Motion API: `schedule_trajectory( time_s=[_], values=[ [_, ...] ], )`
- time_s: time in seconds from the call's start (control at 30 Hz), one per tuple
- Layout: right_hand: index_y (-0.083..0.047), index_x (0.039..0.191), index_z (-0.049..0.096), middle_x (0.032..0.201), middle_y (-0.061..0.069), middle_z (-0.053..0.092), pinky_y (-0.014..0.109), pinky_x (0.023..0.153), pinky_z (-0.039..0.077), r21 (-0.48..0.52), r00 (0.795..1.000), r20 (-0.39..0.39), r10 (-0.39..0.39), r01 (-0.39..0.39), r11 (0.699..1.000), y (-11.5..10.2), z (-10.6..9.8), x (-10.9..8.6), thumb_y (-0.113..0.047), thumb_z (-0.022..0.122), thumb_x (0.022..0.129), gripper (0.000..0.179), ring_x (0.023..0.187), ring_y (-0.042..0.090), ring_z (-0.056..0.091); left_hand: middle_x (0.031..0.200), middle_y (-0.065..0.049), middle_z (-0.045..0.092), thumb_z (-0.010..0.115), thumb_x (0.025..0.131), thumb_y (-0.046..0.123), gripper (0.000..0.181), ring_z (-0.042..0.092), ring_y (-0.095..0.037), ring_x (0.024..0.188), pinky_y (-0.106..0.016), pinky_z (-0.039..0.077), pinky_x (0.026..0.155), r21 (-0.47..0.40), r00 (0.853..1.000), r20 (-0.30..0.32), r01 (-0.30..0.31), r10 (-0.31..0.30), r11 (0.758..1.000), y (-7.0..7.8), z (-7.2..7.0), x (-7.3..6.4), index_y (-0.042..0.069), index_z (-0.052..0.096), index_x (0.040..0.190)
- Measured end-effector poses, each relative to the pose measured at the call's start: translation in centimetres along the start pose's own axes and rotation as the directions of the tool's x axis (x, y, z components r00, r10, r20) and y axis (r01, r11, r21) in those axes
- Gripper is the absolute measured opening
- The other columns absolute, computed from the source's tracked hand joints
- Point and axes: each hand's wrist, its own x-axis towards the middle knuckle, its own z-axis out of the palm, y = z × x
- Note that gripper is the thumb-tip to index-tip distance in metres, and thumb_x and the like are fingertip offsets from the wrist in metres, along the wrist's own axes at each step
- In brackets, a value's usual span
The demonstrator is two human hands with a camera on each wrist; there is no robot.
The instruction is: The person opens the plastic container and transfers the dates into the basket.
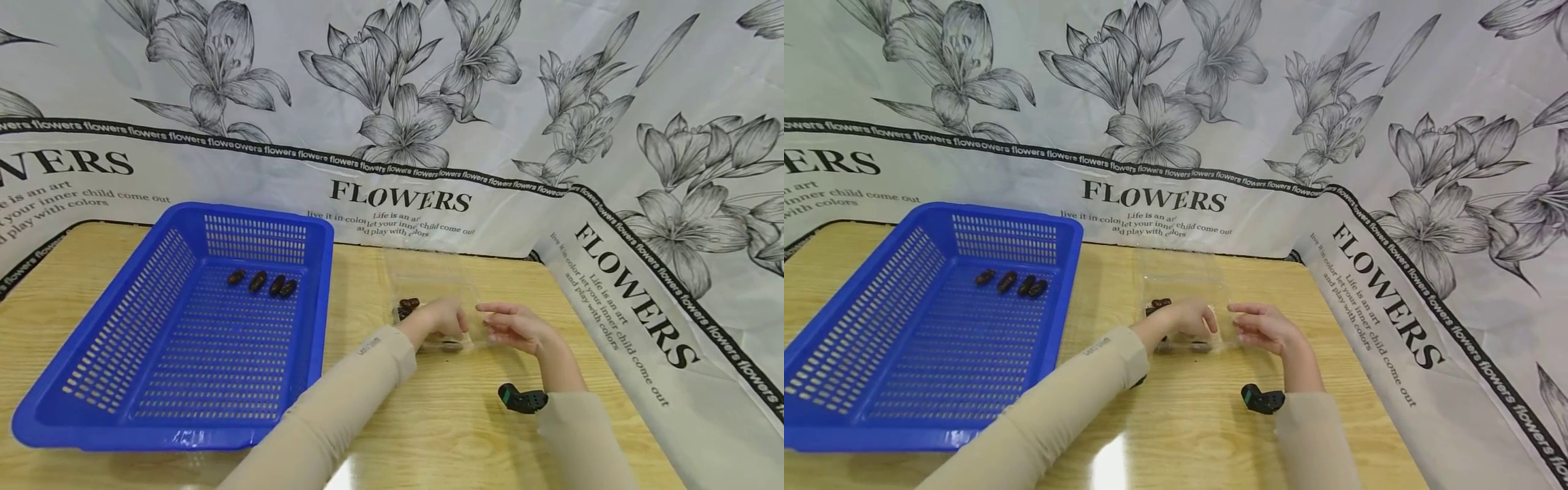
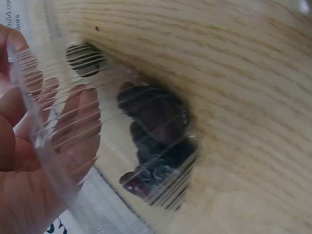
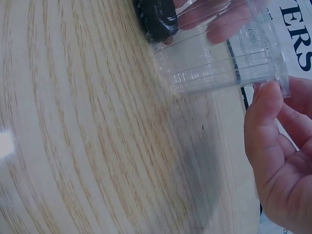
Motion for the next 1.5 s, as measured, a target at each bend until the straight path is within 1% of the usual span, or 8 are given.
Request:
schedule_trajectory(
  time_s=[0.2,0.43,0.57,0.8,0.97,1.17,1.37,1.5],
  values=[
    [-0.018,0.103,0.066,0.085,0.005,0.06,0.022,0.062,0.053,-0.041,1.0,-0.01,0.016,-0.016,0.999,-0.2,0.0,0.1,-0.001,0.048,0.094,0.026,0.069,0.011,0.059,0.094,0.0,0.065,0.072,0.079,0.008,0.016,0.051,-0.013,0.066,-0.025,0.047,0.06,0.021,0.999,-0.033,-0.012,0.013,1.0,-0.8,0.7,0.4,0.01,0.071,0.095],
    [-0.016,0.104,0.065,0.084,0.005,0.06,0.022,0.061,0.052,-0.042,1.0,0.006,0.0,0.0,0.999,-0.4,0.0,0.1,0.0,0.048,0.094,0.025,0.069,0.011,0.059,0.111,-0.004,0.063,0.061,0.087,0.003,0.021,0.058,-0.015,0.088,-0.023,0.046,0.071,0.127,0.997,-0.045,-0.06,0.066,0.99,1.1,0.4,-2.5,0.008,0.07,0.106],
    [-0.015,0.103,0.065,0.084,0.005,0.06,0.022,0.062,0.052,-0.035,1.0,0.016,0.013,-0.013,0.999,-0.1,0.0,0.1,0.0,0.049,0.094,0.025,0.069,0.011,0.059,0.11,-0.002,0.064,0.06,0.09,0.004,0.021,0.06,-0.013,0.096,-0.019,0.047,0.079,0.263,0.992,-0.012,-0.119,0.127,0.957,0.9,0.6,-2.8,0.008,0.069,0.108],
    [-0.014,0.105,0.064,0.084,0.005,0.06,0.021,0.061,0.052,-0.024,1.0,0.01,-0.011,0.012,1.0,0.2,0.2,0.0,0.0,0.049,0.094,0.024,0.069,0.011,0.059,0.093,0.0,0.064,0.056,0.091,0.003,0.017,0.048,-0.006,0.075,-0.015,0.04,0.07,0.418,0.984,0.053,-0.179,0.173,0.891,0.3,-0.2,-3.1,0.009,0.071,0.097],
    [-0.013,0.106,0.064,0.084,0.005,0.06,0.022,0.062,0.052,-0.014,1.0,0.024,0.012,-0.011,1.0,0.3,0.4,0.1,0.001,0.048,0.094,0.025,0.069,0.011,0.059,0.086,0.004,0.061,0.053,0.093,0.003,0.021,0.041,-0.005,0.068,-0.015,0.034,0.065,0.418,0.979,0.126,-0.201,0.162,0.886,-0.1,-0.4,-3.4,0.012,0.073,0.094],
    [-0.012,0.108,0.063,0.085,0.005,0.06,0.021,0.061,0.051,-0.025,1.0,0.006,-0.026,0.026,0.999,0.1,0.4,0.4,0.001,0.048,0.094,0.024,0.069,0.011,0.059,0.074,0.004,0.045,0.05,0.094,0.002,0.018,0.035,-0.007,0.067,-0.018,0.029,0.063,0.467,0.976,0.108,-0.216,0.187,0.858,0.3,-0.6,-3.4,0.011,0.062,0.084],
    [-0.014,0.108,0.064,0.086,0.006,0.06,0.021,0.061,0.052,-0.016,1.0,0.002,-0.004,0.004,1.0,0.4,0.2,0.3,0.001,0.048,0.094,0.025,0.069,0.012,0.059,0.096,0.002,0.062,0.05,0.093,-0.001,0.023,0.051,-0.005,0.08,-0.013,0.039,0.07,0.418,0.978,0.11,-0.207,0.177,0.885,0.6,-0.1,-3.2,0.01,0.065,0.106],
    [-0.015,0.106,0.065,0.087,0.006,0.06,0.021,0.06,0.051,-0.007,1.0,-0.001,-0.012,0.012,1.0,0.3,0.1,0.2,0.0,0.049,0.094,0.024,0.069,0.012,0.059,0.112,0.0,0.063,0.05,0.091,-0.006,0.033,0.057,-0.008,0.101,-0.014,0.042,0.084,0.436,0.972,0.115,-0.234,0.204,0.869,0.6,0.0,-2.8,0.011,0.066,0.115]
  ],
)
